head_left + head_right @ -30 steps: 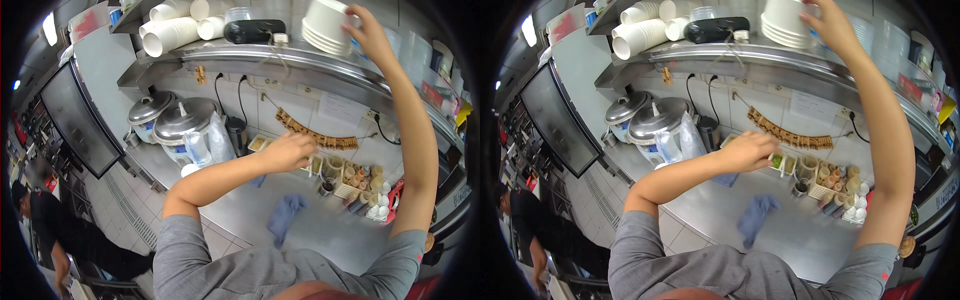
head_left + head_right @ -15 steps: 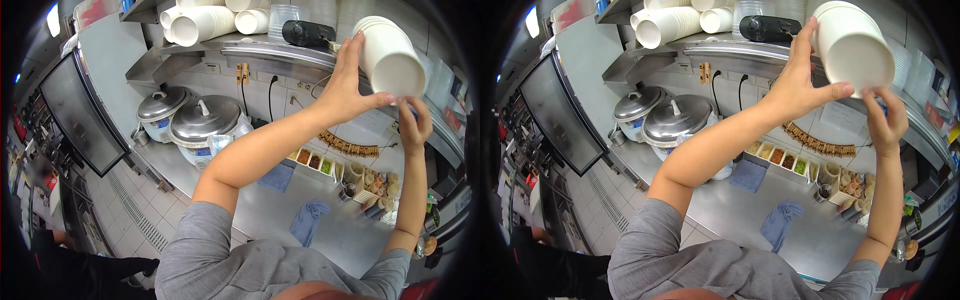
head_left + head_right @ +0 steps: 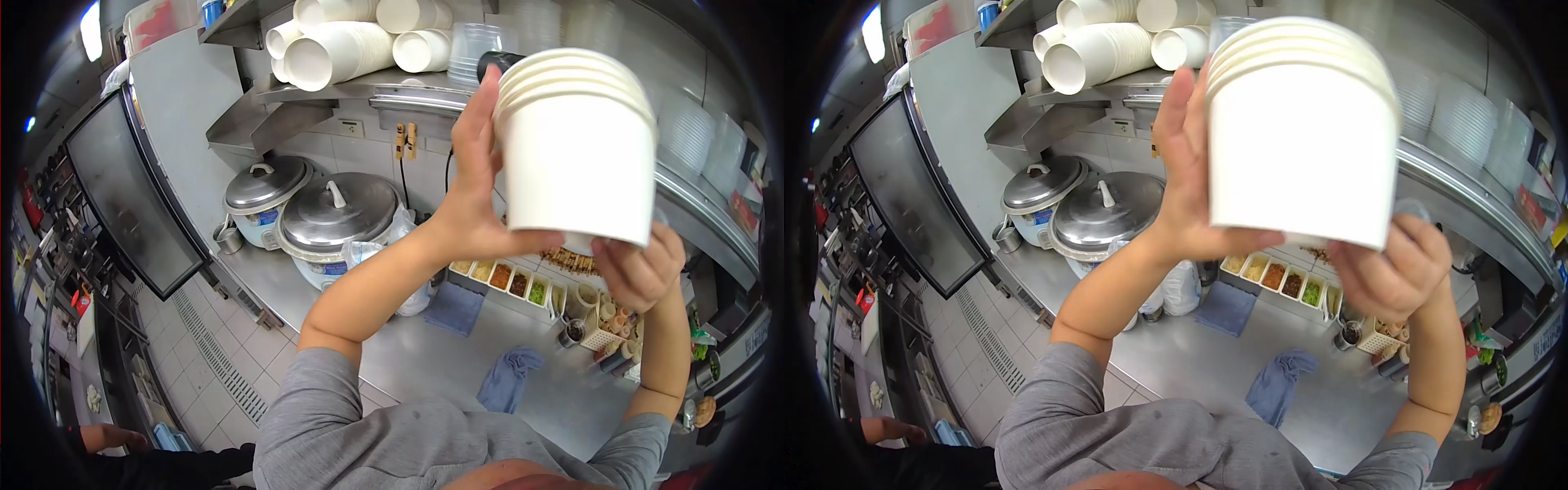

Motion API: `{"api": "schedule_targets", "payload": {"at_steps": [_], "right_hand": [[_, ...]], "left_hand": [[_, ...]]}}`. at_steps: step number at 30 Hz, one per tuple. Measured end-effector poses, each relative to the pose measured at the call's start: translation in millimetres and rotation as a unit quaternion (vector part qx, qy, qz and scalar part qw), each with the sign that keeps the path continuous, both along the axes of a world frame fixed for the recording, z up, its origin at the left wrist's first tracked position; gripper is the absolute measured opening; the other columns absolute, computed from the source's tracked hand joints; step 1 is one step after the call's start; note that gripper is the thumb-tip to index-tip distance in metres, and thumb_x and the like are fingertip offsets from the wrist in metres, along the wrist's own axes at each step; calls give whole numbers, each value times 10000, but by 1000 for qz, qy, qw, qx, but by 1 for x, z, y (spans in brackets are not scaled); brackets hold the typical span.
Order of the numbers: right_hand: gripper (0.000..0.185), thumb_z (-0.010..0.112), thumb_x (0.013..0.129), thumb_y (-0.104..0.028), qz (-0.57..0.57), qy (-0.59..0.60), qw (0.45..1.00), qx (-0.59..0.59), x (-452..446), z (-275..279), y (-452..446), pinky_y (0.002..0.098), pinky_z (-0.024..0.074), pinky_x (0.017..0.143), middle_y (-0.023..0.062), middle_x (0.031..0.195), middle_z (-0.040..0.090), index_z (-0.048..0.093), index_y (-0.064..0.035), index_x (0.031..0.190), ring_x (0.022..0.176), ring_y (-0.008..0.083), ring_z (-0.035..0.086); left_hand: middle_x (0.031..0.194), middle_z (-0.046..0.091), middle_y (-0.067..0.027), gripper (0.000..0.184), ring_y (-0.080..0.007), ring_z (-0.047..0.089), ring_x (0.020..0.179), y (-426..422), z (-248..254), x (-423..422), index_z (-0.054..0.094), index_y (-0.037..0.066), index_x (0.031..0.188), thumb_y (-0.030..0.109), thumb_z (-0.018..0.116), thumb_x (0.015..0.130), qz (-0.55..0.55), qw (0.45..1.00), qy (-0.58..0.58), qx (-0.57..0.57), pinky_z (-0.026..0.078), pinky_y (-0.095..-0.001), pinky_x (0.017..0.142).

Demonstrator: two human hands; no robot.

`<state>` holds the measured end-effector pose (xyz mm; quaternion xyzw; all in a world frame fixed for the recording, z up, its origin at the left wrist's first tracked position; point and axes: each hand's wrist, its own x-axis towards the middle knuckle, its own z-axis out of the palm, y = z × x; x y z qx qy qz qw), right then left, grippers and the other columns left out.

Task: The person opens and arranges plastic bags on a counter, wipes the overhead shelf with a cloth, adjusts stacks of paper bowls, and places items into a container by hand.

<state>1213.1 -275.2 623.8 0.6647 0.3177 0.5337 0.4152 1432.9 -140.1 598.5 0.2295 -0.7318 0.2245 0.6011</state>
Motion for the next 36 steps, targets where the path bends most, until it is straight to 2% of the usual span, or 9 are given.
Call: {"api": "schedule_targets", "payload": {"at_steps": [3,7,11,14,24,27,30,33,36], "right_hand": [[121,698,710,-94,57,55,997,-12,35,-10,27,294,467,617,-8,959,585,695,-137,824,803,170,608],[263,701,701,-60,108,98,989,12,91,-17,60,257,427,585,-66,958,587,688,-168,941,692,131,540],[266,706,723,-53,115,73,991,2,150,-10,98,257,385,530,-60,968,630,685,-176,958,635,131,509],[261,719,698,-76,60,66,994,56,198,2,125,264,366,507,-32,1083,674,692,-150,947,635,130,505],[406,691,740,-78,-154,45,967,199,404,64,170,292,522,516,25,1458,536,671,-111,1144,682,152,612],[449,680,750,-58,-206,45,951,225,416,64,165,294,539,522,29,1495,501,658,-115,1195,701,160,626],[481,672,752,-47,-231,43,944,234,416,62,160,296,539,515,40,1505,490,645,-118,1227,707,163,629],[496,670,751,-45,-237,36,943,231,419,56,154,299,535,510,45,1506,488,640,-123,1240,712,166,630],[479,668,751,-46,-241,29,944,221,420,54,150,293,528,513,39,1500,497,648,-121,1225,707,163,622]], "left_hand": [[1582,179,-259,1206,-383,244,1476,32,-19,24,18,73,1568,278,864,733,-29,999,-30,14,252,-496,1189],[1514,229,-260,1129,-403,301,1434,93,-47,88,146,72,1527,383,850,701,120,993,14,-4,275,-492,1175],[1550,232,-149,1245,-319,330,1423,167,-43,188,46,57,1569,419,871,711,255,943,196,-79,316,-476,1175],[1378,517,-155,637,-316,522,1293,215,-4,286,367,-12,1456,201,665,934,-19,944,319,-81,456,-518,1084],[1379,538,-109,553,-293,490,1331,172,173,420,439,86,1425,295,643,955,-101,939,277,175,427,-555,1110],[1358,591,-121,404,-272,501,1321,154,194,412,582,82,1336,301,577,997,13,906,373,200,379,-525,1142],[1341,538,-258,591,-454,564,1129,145,204,412,408,28,1469,78,629,923,100,930,338,106,495,-444,973],[1415,465,-257,469,-421,403,1363,147,204,416,566,129,1379,63,648,922,522,849,1,-83,365,-470,1116],[1456,413,-261,450,-416,359,1386,131,212,430,612,150,1317,180,733,885,435,899,-21,-39,304,-489,1152]]}}
